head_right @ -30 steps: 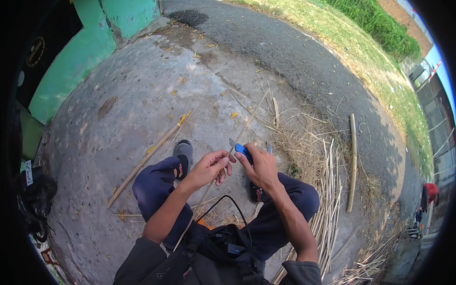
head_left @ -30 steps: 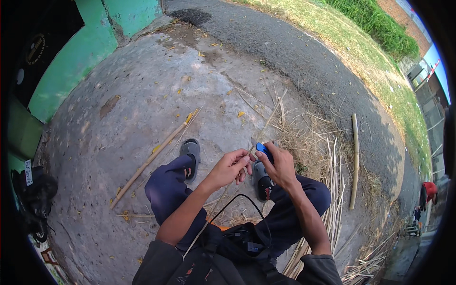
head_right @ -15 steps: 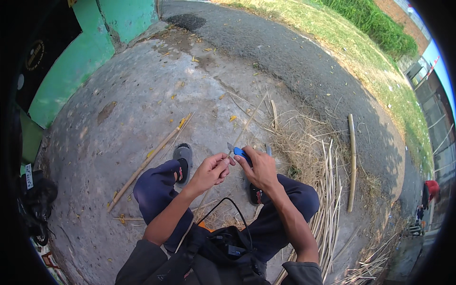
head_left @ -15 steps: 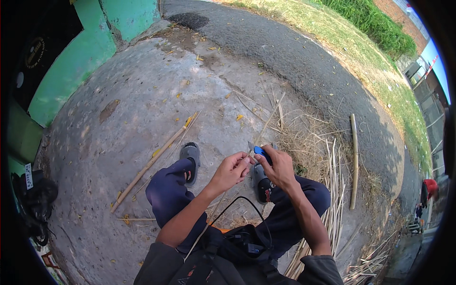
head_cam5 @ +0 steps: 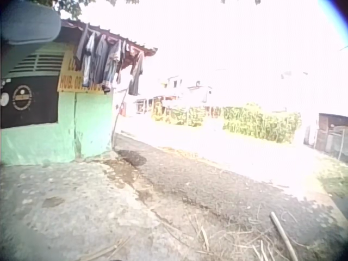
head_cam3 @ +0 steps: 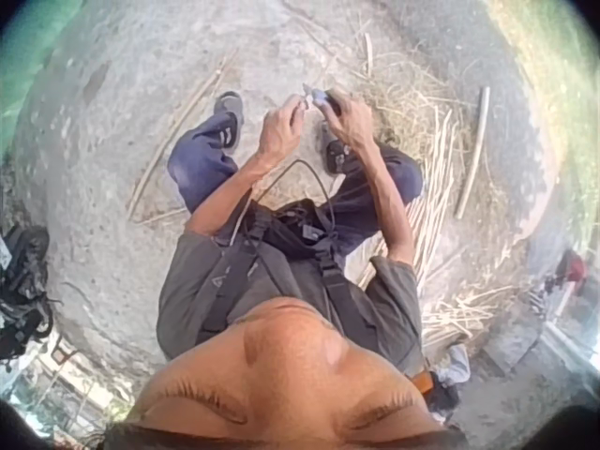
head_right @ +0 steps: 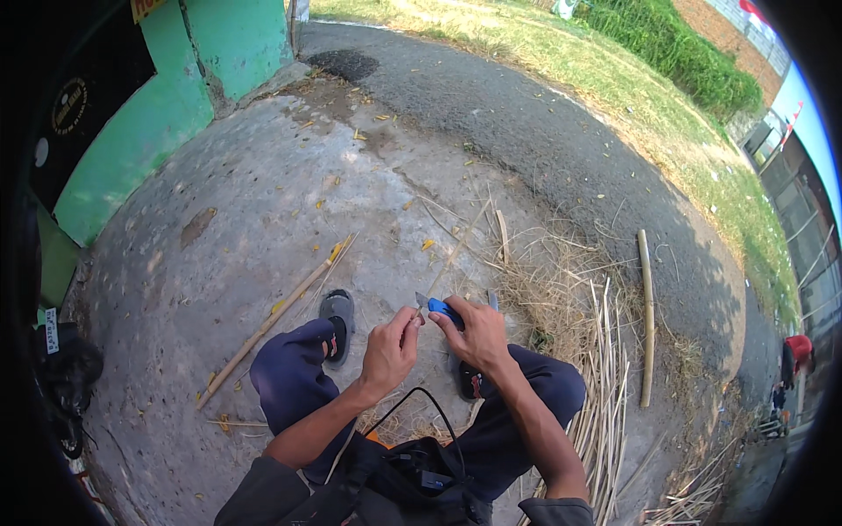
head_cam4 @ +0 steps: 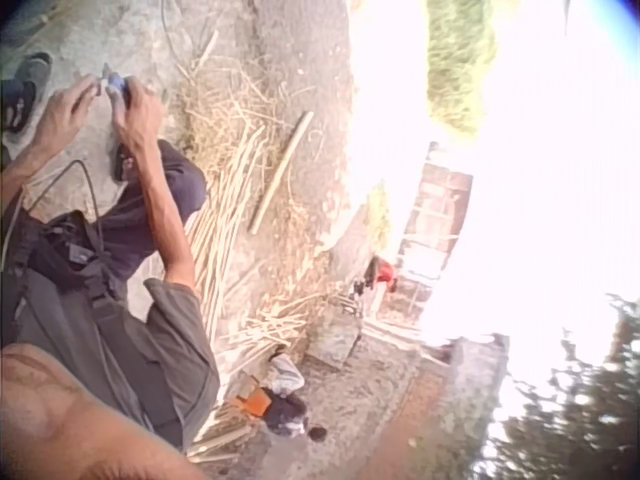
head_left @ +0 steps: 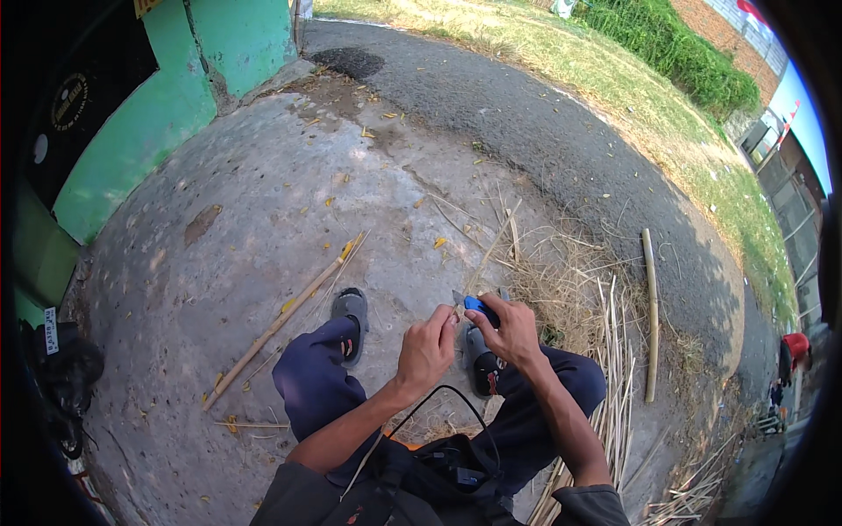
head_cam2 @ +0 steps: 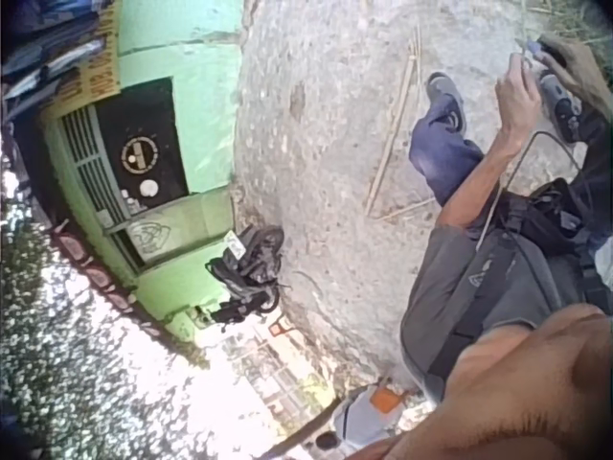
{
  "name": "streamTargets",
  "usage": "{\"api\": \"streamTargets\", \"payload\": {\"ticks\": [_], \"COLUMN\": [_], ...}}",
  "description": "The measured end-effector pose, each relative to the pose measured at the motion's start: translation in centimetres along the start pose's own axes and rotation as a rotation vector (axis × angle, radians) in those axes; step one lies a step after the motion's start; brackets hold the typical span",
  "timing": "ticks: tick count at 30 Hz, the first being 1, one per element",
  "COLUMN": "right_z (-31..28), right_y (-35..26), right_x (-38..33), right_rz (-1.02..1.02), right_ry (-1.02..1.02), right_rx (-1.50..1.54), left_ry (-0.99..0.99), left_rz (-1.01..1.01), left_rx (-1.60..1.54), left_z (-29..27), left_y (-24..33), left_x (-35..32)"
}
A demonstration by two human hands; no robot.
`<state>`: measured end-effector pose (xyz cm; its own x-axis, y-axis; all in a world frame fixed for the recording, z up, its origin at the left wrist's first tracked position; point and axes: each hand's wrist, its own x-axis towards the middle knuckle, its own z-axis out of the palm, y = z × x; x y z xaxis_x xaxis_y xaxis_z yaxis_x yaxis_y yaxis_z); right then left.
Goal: The person trims, shaves, and scrapes bamboo strips using a utility knife and a blade.
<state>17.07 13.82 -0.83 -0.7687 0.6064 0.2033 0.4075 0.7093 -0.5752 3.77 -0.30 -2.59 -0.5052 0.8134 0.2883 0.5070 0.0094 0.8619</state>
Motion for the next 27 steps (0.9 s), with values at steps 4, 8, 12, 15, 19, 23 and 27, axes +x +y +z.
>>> {"api": "streamTargets", "payload": {"ticks": [4,8,12,15,19,23,27], "right_z": [0.1,0.3,-0.2,-1.0,-1.2,-3.3,-3.4], "right_y": [-0.1,-0.1,0.2,0.2,1.4,3.9,3.7], "right_x": [0.3,0.4,1.0,1.4,2.0,3.5,3.8], "right_rz": [0.002,-0.018,-0.003,0.083,0.103,0.188,0.225], "right_ry": [0.021,0.072,0.090,0.071,0.171,0.290,0.267], "right_rx": [-0.007,0.006,0.003,-0.034,-0.014,-0.081,-0.138], "left_ry": [-0.003,0.010,-0.018,-0.025,-0.053,-0.053,-0.097], "left_rz": [-0.004,0.003,-0.001,0.010,0.012,0.074,0.039], "left_rx": [0.105,0.127,0.151,0.149,0.191,0.151,0.223], "left_z": [-0.1,-0.3,-0.6,-0.7,-1.1,-1.0,-2.7], "left_y": [0.1,0.3,0.6,0.7,1.1,1.4,1.7], "left_x": [0.1,0.0,-0.1,-0.6,-1.0,-2.3,-3.5]}}
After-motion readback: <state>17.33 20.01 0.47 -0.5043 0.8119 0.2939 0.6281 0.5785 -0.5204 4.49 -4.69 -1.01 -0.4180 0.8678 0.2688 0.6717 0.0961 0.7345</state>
